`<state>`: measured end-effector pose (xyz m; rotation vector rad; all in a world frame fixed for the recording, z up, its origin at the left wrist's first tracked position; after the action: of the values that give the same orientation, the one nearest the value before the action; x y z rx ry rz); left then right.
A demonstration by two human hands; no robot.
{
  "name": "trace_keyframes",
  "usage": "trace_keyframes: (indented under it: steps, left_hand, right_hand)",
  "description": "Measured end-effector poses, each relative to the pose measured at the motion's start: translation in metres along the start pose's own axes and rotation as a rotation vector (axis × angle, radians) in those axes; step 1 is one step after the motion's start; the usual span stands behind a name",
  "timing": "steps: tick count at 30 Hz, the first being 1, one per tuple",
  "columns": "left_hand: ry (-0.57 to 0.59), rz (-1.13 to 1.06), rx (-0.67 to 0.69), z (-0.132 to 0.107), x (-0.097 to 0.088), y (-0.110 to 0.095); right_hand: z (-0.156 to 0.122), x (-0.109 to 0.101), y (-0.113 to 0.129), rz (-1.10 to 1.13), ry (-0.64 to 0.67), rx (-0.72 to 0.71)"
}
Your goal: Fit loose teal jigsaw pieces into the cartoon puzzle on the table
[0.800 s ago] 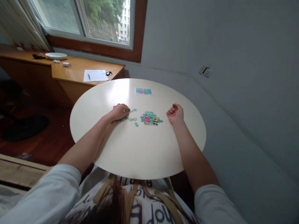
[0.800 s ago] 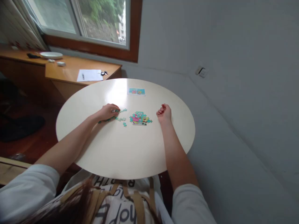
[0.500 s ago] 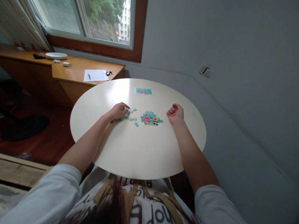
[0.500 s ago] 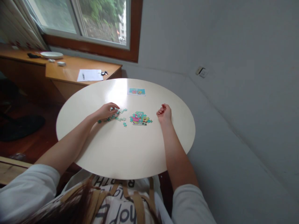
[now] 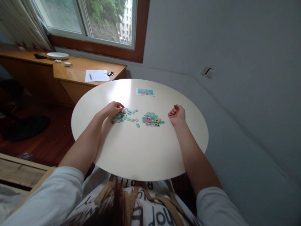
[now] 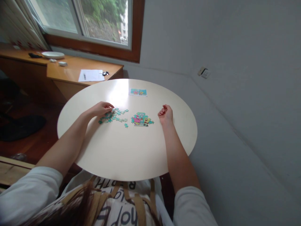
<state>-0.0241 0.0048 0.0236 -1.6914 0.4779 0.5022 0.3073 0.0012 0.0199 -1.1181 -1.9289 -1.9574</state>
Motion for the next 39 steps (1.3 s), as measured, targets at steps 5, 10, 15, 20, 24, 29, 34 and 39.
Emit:
trace_keyframes:
  steps: [5,10,15,20,24,29,34,39]
  left_hand:
    - [0.050,-0.084,-0.030,-0.002,-0.004,-0.002]
    - [0.078,-0.113,-0.052,0.000,-0.007,0.001]
    - [0.049,-0.077,-0.005,0.000,-0.010,0.001]
    - [-0.119,0.002,0.027,0.000,-0.018,0.003]
    - [-0.281,0.022,0.011,0.005,-0.025,0.009]
    - [-0.269,0.035,-0.030,0.007,-0.028,0.012]
    - [-0.134,0.126,-0.098,0.002,-0.027,0.009]
    - [-0.037,0.225,-0.180,0.001,-0.027,0.009]
  right_hand:
    - [-0.002,0.001,0.000,-0.016,0.012,-0.013]
    - [-0.001,0.000,-0.001,-0.016,0.025,-0.005]
    - [-0.001,0.001,-0.001,-0.016,0.026,-0.001]
    - [-0.003,0.002,-0.001,-0.018,0.019,-0.010]
    - [-0.003,0.002,0.000,-0.011,0.017,-0.005]
    - [-0.003,0.002,-0.001,-0.011,0.021,-0.008]
    - [-0.001,0.001,-0.003,-0.022,0.030,-0.006]
    - [0.001,0.001,-0.003,-0.018,0.030,-0.008]
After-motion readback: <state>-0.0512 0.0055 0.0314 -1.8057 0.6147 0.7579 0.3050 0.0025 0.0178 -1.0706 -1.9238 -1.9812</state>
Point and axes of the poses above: each hand's wrist, its own z-axis towards the middle knuckle, its own x-axis out of the palm, y = z × x, the point moved 1 cm from there along z, towards the middle knuckle, and after that the axes turned 11 degrees about -x, right-handed, at the moved point
